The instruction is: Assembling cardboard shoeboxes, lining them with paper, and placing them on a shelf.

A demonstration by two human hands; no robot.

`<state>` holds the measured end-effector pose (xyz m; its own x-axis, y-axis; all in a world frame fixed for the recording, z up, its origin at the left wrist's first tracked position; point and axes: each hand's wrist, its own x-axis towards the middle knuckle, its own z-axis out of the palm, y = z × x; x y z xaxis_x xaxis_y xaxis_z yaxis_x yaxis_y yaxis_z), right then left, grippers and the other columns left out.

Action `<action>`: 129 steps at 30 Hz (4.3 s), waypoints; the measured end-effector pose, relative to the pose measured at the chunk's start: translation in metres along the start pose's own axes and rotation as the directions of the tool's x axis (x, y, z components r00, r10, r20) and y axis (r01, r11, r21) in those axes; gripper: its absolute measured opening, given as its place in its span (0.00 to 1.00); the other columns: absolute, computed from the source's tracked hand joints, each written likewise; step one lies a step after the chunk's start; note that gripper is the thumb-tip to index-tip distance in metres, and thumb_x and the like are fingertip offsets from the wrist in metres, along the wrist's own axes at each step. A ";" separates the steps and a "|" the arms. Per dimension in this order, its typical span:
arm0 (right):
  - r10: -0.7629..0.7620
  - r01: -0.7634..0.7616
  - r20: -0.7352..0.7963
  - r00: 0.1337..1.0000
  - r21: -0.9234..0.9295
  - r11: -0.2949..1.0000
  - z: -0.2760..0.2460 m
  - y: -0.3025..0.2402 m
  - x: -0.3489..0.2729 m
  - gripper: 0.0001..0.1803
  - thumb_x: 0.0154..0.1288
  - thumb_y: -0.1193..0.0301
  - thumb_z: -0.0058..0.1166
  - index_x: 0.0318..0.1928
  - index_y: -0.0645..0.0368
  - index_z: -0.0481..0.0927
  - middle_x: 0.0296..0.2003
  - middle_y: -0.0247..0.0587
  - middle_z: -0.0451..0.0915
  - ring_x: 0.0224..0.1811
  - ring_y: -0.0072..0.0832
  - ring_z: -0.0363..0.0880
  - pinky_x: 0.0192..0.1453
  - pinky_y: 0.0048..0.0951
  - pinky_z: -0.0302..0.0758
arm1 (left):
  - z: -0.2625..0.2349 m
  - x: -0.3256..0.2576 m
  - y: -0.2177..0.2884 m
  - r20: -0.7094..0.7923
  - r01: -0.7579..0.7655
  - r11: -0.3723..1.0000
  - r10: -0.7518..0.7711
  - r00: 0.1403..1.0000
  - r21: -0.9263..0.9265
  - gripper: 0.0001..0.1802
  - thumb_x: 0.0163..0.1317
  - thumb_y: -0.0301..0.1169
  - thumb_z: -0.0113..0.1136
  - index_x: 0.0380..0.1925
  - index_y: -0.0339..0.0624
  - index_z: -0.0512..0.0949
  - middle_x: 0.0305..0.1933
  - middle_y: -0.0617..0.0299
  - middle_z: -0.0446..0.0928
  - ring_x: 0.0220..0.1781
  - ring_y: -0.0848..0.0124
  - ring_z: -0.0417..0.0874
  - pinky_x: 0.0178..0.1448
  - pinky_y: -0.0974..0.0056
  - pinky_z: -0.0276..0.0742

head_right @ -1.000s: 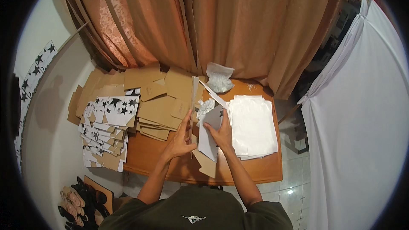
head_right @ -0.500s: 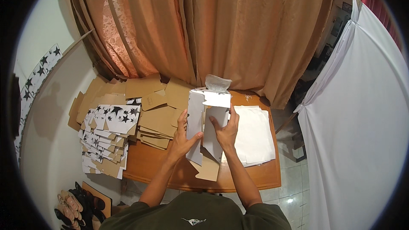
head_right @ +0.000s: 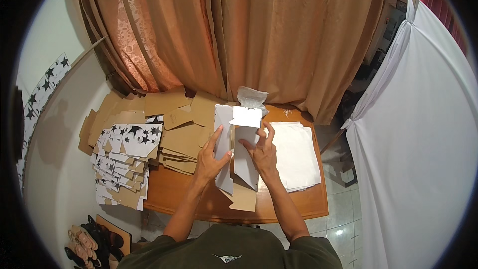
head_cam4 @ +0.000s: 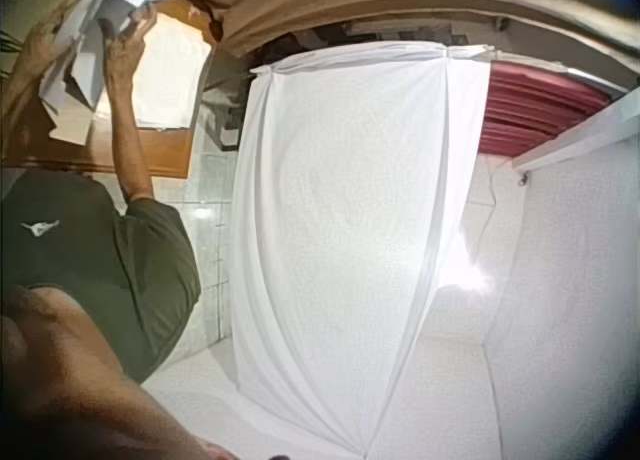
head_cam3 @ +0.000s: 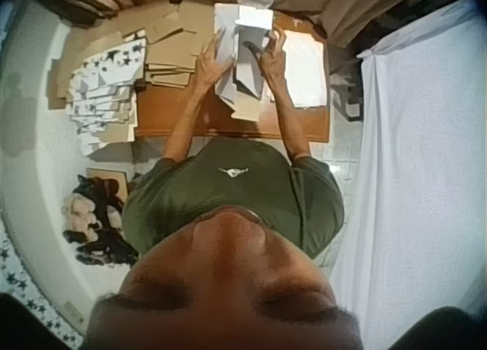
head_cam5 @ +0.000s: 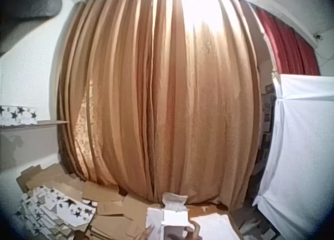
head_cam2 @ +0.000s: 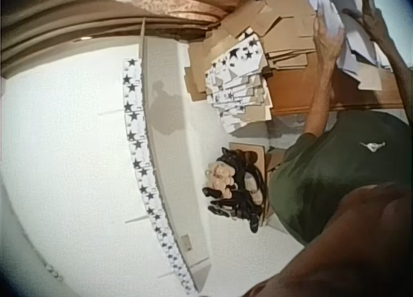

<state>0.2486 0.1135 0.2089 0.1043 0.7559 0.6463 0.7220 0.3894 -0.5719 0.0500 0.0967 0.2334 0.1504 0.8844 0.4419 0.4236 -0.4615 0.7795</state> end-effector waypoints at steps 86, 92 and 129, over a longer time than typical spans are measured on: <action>-0.153 0.130 0.795 0.587 0.093 0.987 0.062 0.142 -0.098 0.31 0.63 0.82 0.52 0.67 0.48 0.75 0.70 0.29 0.72 0.75 0.45 0.62 0.80 0.57 0.56 | 0.084 -0.061 -0.188 0.642 -0.293 0.817 -0.118 0.758 0.497 0.30 0.60 0.28 0.59 0.65 0.39 0.71 0.53 0.46 0.76 0.57 0.46 0.78 0.54 0.47 0.83; -0.152 0.172 0.838 0.524 0.071 0.983 0.060 0.151 -0.095 0.30 0.64 0.79 0.54 0.67 0.47 0.76 0.69 0.27 0.72 0.77 0.42 0.59 0.81 0.62 0.54 | 0.089 -0.061 -0.179 0.656 -0.284 0.827 -0.129 0.744 0.485 0.30 0.60 0.29 0.60 0.64 0.36 0.70 0.52 0.45 0.76 0.56 0.45 0.80 0.54 0.48 0.83; 0.095 0.288 0.815 0.572 -0.308 0.906 0.064 0.115 -0.145 0.46 0.73 0.34 0.37 0.80 0.48 0.55 0.82 0.35 0.46 0.84 0.51 0.28 0.72 0.83 0.21 | -0.076 -0.129 -0.130 0.745 -0.115 0.910 -0.249 0.619 0.399 0.20 0.61 0.36 0.68 0.55 0.56 0.82 0.72 0.60 0.72 0.78 0.55 0.65 0.78 0.35 0.55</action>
<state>0.2726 0.0825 0.0171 -0.4288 0.8983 -0.0961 0.8955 0.4087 -0.1761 -0.0919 0.0376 0.1091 0.6531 0.7145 -0.2510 0.7247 -0.4937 0.4807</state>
